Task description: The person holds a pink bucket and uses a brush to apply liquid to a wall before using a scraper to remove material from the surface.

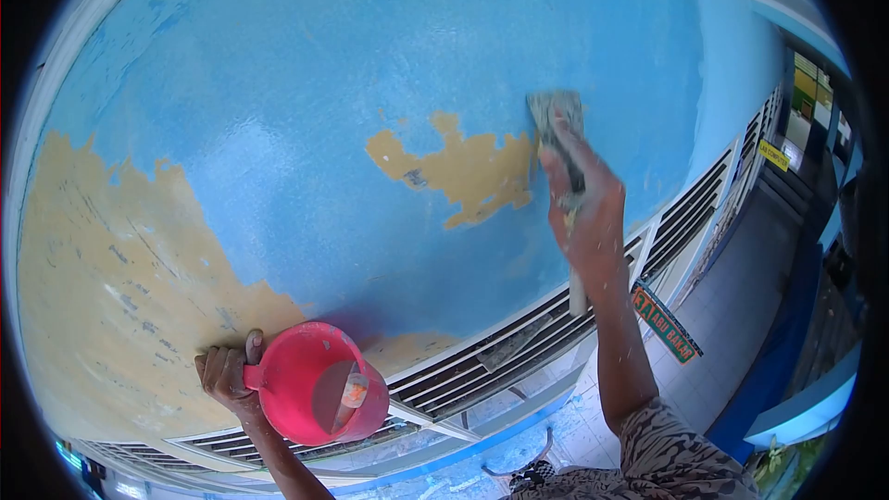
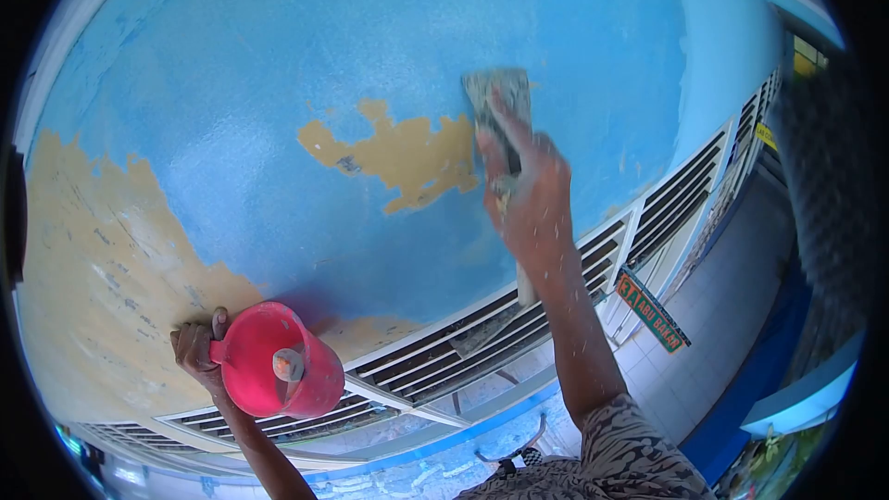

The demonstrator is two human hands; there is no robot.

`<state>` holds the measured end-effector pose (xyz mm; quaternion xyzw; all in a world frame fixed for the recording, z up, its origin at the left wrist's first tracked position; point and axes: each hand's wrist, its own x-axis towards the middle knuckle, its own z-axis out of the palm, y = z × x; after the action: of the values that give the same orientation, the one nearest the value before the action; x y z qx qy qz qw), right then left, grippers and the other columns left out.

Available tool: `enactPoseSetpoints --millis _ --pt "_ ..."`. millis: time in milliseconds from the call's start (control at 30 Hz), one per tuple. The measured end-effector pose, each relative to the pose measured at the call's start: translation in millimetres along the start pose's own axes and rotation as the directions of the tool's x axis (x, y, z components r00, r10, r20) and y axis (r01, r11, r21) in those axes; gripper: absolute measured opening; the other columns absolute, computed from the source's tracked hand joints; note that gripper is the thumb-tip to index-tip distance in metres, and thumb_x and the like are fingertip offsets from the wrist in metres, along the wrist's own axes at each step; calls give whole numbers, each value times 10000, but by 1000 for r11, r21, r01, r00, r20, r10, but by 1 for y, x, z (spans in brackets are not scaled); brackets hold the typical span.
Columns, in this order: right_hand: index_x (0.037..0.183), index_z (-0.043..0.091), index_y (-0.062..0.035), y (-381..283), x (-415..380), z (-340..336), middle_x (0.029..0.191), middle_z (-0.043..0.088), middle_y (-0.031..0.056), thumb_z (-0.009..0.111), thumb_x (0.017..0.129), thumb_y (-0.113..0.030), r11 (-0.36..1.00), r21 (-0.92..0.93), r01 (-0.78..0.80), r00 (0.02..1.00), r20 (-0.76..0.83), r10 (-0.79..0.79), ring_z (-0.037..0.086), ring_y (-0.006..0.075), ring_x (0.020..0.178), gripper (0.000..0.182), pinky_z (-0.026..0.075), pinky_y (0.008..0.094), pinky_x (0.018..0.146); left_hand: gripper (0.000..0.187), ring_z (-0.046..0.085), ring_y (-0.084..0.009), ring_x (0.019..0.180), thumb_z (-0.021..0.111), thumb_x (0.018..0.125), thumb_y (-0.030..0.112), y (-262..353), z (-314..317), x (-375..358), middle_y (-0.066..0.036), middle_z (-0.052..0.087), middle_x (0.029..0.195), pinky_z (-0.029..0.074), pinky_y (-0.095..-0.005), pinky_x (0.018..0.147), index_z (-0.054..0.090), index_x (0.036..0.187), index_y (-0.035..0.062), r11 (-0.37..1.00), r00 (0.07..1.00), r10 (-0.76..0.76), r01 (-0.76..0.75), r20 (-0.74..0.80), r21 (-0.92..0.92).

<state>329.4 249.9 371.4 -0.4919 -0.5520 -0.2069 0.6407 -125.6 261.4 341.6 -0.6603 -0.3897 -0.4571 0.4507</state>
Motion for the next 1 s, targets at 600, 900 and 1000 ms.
enactPoseSetpoints --millis 600,900,1000 --pt "1262 544 39 95 -228 -135 1012 687 174 644 909 -108 35 288 -957 205 585 785 683 226 711 395 590 366 543 356 386 -188 478 799 863 137 7 -4 3 -28 446 510 358 -364 610 573 594 83 999 999 -15 18 48 -52" --pt "1324 497 99 131 -362 -215 1004 669 317 661 756 -47 684 -586 -435 551 427 717 653 513 917 609 537 548 827 324 384 -181 505 787 873 128 7 -9 3 -29 452 524 363 -368 628 599 615 68 998 996 -6 11 88 -54" --pt "1423 476 72 59 -216 -186 1074 681 308 653 849 9 695 -299 -654 636 280 719 702 429 936 604 543 437 825 331 402 -183 506 770 887 121 12 -7 6 -31 468 527 364 -374 626 595 613 60 998 995 -21 26 98 -54"
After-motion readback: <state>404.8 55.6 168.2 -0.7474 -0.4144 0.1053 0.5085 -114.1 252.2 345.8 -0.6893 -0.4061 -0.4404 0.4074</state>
